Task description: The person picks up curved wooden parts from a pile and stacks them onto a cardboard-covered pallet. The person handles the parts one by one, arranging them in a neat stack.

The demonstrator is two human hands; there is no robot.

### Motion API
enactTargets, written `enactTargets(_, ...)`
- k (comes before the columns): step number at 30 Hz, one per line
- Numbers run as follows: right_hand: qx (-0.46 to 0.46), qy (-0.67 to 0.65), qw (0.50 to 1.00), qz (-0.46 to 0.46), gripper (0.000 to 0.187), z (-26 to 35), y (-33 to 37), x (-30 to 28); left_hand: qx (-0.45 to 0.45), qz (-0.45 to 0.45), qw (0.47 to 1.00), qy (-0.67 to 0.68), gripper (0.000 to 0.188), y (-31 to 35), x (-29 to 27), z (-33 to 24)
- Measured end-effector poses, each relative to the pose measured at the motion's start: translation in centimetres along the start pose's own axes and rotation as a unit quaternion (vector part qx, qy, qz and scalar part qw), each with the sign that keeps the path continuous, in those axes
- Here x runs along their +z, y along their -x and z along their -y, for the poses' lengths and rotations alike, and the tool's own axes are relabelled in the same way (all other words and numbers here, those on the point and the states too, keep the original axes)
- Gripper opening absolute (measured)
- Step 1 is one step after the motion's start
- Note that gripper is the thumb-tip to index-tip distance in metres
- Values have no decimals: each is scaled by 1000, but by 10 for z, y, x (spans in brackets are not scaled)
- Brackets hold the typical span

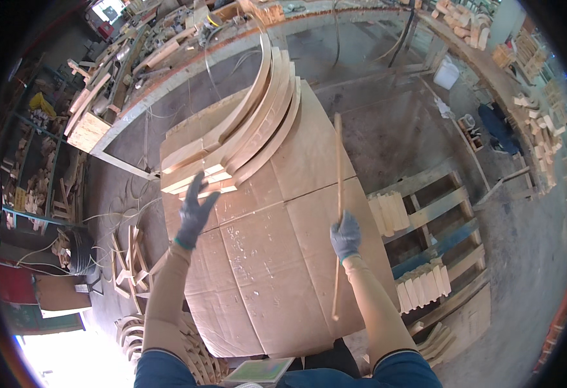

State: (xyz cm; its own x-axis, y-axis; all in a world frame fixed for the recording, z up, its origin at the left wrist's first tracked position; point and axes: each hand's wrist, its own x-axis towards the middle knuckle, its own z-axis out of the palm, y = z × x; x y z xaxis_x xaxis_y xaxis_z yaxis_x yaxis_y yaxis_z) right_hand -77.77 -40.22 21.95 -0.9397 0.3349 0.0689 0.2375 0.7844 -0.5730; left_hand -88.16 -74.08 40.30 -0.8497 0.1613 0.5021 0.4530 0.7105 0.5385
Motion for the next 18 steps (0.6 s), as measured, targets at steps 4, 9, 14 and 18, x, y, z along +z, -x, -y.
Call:
enactTargets(4,-120,170,975,-71,51,13,-65,5,-40,18,998,-54,54,-101,56,45)
enactTargets(9,-118,182,975,-53,55,9,-83,22,-124,213,920,-304,51,-215,102,118)
enactTargets(14,-108,197,974,-12,56,-4,-83,21,-307,321,876,-186,56,-240,171,158)
enactTargets(18,-99,156,983,9,56,11,-86,19,-290,330,898,15,65,-255,160,198)
